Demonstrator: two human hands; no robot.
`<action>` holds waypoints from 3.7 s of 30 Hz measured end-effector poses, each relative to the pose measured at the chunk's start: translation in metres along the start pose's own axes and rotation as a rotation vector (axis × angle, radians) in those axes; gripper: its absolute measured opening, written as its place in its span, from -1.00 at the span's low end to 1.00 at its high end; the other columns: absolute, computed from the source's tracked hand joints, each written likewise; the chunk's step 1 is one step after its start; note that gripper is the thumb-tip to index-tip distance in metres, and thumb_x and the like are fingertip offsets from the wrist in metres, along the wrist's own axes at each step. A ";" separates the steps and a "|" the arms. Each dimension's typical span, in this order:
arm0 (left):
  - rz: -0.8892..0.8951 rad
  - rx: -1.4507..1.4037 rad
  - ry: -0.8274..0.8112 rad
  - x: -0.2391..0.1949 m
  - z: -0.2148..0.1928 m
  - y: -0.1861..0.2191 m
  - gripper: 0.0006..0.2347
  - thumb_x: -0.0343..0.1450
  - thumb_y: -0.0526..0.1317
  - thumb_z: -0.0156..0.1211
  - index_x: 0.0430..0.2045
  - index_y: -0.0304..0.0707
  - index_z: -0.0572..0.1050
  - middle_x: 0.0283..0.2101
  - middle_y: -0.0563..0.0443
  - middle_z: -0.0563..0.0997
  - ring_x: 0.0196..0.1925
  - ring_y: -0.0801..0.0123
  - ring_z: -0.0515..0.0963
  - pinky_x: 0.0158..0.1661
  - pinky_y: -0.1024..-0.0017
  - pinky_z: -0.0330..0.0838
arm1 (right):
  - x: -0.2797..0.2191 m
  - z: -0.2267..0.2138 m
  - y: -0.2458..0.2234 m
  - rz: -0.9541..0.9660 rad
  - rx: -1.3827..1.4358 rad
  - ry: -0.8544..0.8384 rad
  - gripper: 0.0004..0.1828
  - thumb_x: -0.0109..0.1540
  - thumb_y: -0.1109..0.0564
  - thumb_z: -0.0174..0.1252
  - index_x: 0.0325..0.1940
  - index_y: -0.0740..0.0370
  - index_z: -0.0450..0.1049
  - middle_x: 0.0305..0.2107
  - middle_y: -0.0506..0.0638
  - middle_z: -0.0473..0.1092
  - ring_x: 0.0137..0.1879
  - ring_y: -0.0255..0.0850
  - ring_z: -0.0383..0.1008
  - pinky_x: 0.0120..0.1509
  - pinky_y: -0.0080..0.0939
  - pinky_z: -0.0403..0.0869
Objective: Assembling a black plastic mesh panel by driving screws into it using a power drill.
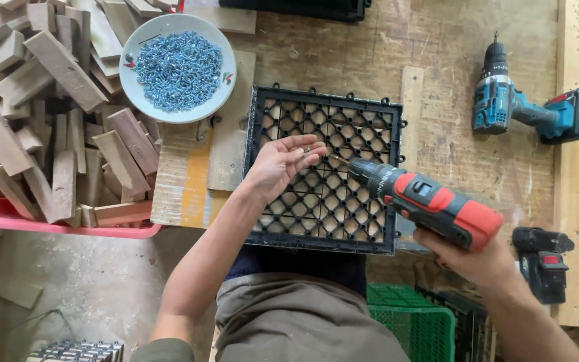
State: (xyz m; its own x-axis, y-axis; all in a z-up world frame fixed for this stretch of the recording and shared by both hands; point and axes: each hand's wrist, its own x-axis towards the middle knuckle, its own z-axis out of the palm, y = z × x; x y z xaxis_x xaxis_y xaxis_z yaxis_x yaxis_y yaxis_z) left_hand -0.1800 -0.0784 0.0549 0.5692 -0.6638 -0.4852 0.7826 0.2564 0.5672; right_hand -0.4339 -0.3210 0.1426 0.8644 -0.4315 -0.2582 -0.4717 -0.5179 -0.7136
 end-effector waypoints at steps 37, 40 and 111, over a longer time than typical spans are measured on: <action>0.066 0.161 -0.286 0.022 -0.035 -0.044 -0.78 0.48 -0.51 0.02 -0.01 -0.62 0.50 -0.09 -0.48 0.66 -0.05 -0.04 0.71 -0.05 0.29 0.67 | 0.026 0.029 0.070 -0.303 0.084 -0.023 -0.60 -0.10 0.22 0.52 -0.18 0.27 0.71 -0.54 0.22 0.59 -0.36 -0.27 0.60 -0.33 -0.12 0.53; 0.027 0.210 -0.308 0.015 -0.029 -0.040 -0.73 0.49 -0.49 -0.02 0.08 -0.64 0.46 -0.01 -0.53 0.62 0.00 -0.07 0.68 -0.03 0.25 0.65 | 0.020 0.026 0.073 -0.285 0.079 -0.010 -0.56 -0.12 0.22 0.54 -0.16 0.30 0.70 -0.48 0.24 0.60 -0.25 -0.25 0.61 -0.26 -0.08 0.56; 0.087 0.060 0.258 0.025 -0.005 -0.042 -0.70 0.43 -0.01 0.34 -0.42 -0.33 0.58 -0.56 -0.03 0.63 -0.63 0.61 0.56 -0.61 0.76 0.47 | 0.017 0.034 -0.004 -0.291 -0.224 0.162 -0.64 -0.21 0.13 0.51 -0.36 0.17 0.63 -0.50 0.05 0.56 -0.37 -0.19 0.58 -0.27 -0.29 0.47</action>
State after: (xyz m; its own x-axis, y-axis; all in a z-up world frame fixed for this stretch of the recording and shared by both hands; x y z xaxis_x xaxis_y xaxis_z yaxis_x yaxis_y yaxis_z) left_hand -0.1978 -0.1020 0.0153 0.6851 -0.4380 -0.5820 0.7160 0.2579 0.6487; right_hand -0.4111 -0.3012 0.1191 0.9374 -0.3444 0.0526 -0.2527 -0.7761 -0.5778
